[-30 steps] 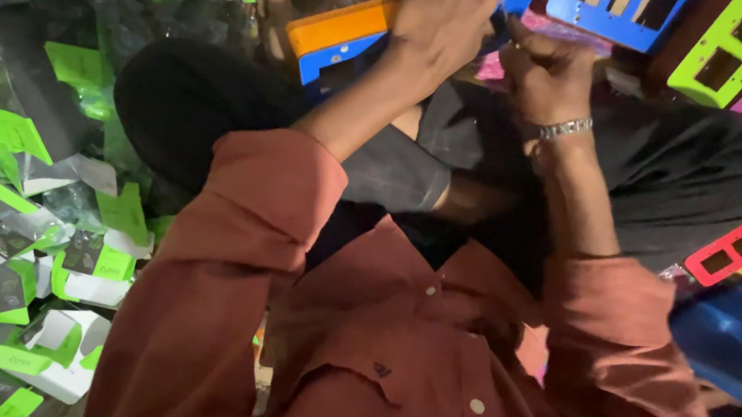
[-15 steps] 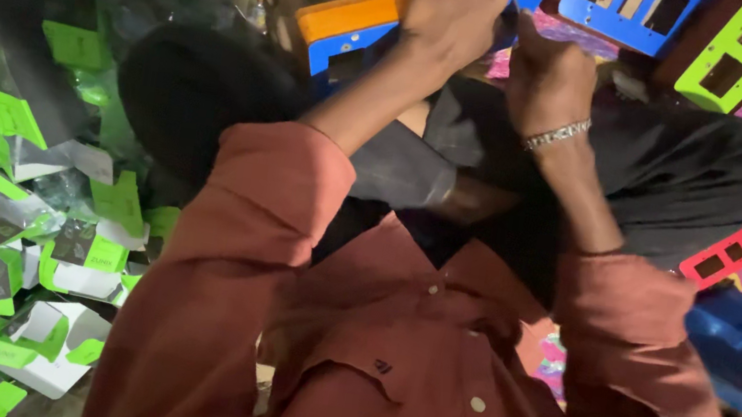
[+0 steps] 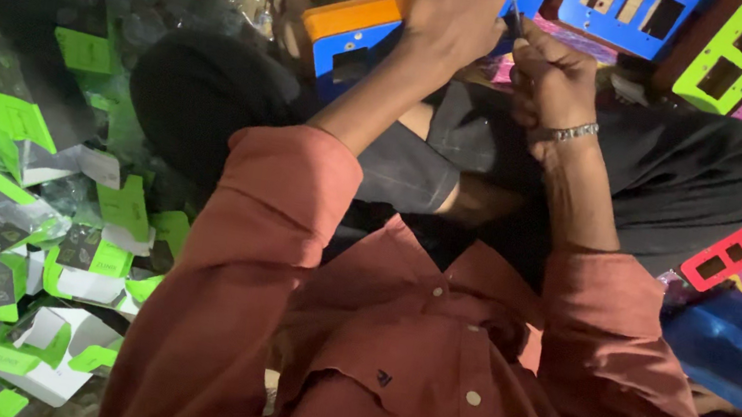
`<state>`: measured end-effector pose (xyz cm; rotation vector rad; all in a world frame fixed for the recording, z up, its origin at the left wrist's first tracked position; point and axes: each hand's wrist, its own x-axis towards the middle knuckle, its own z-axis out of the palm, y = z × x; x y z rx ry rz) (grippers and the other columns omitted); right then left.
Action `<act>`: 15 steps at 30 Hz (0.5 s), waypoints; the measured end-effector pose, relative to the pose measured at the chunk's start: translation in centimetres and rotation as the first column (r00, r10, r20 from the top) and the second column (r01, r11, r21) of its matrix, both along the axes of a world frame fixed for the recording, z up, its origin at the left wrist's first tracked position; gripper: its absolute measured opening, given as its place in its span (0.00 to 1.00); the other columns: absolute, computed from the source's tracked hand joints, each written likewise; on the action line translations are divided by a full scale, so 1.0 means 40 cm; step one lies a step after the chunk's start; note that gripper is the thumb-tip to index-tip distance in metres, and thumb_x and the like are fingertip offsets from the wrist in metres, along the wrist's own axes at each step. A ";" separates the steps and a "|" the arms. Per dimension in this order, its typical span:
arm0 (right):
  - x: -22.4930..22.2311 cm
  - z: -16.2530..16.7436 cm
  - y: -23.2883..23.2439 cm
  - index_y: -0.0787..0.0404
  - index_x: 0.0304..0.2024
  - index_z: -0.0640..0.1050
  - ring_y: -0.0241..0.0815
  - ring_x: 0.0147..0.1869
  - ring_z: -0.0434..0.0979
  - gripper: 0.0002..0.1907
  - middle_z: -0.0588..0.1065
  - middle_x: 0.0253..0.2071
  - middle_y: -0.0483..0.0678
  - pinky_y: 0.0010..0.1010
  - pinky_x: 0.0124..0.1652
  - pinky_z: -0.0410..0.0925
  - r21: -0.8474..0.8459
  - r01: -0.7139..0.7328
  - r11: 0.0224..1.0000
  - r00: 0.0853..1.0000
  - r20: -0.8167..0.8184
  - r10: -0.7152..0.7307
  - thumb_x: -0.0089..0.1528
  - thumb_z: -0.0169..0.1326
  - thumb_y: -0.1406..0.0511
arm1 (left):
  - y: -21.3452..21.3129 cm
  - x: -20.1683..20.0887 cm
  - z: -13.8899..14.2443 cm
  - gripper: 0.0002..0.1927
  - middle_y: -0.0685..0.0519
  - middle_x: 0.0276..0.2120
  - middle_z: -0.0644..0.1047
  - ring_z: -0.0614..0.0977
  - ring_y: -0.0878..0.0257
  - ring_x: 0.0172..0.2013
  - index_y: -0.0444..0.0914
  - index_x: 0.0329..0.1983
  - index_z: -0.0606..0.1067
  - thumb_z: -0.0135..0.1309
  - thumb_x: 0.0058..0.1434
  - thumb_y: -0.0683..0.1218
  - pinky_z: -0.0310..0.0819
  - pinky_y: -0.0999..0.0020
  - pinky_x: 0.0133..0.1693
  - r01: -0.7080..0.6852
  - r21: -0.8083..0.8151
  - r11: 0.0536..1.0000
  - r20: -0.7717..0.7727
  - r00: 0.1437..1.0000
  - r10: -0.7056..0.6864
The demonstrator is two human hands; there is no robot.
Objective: The person sits on a mat and assembles colorful plastic frames by hand, using a screwdriver and a power drill to fasten components. They handle multiple frames and small white plastic pieces scattered on the floor.
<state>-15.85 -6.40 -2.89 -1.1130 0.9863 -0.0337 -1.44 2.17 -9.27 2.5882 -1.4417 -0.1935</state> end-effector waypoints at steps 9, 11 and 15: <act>-0.045 -0.110 -0.060 0.72 0.51 0.80 0.27 0.28 0.68 0.12 0.74 0.26 0.43 0.25 0.29 0.62 -0.665 -0.375 0.645 0.916 -0.158 0.369 0.67 0.52 0.72 | -0.007 -0.001 -0.010 0.17 0.50 0.23 0.82 0.86 0.57 0.26 0.39 0.30 0.80 0.66 0.46 0.55 0.80 0.61 0.27 -0.041 -0.059 0.997 0.020 0.999 0.043; -0.049 -0.100 -0.064 0.78 0.39 0.79 0.30 0.27 0.66 0.13 0.70 0.23 0.47 0.30 0.31 0.61 -0.621 -0.425 0.659 0.902 -0.224 0.370 0.74 0.50 0.72 | -0.004 -0.005 -0.012 0.17 0.50 0.24 0.82 0.86 0.57 0.26 0.38 0.31 0.79 0.66 0.47 0.55 0.80 0.61 0.27 -0.038 -0.069 0.997 0.031 0.999 0.040; -0.038 -0.048 -0.044 0.69 0.60 0.78 0.28 0.25 0.68 0.18 0.74 0.26 0.42 0.25 0.25 0.62 -0.589 -0.384 0.711 0.902 -0.074 0.426 0.68 0.50 0.72 | -0.010 -0.003 -0.008 0.20 0.50 0.26 0.82 0.86 0.57 0.27 0.38 0.33 0.79 0.66 0.47 0.57 0.80 0.61 0.30 -0.079 -0.040 0.996 0.002 0.997 0.079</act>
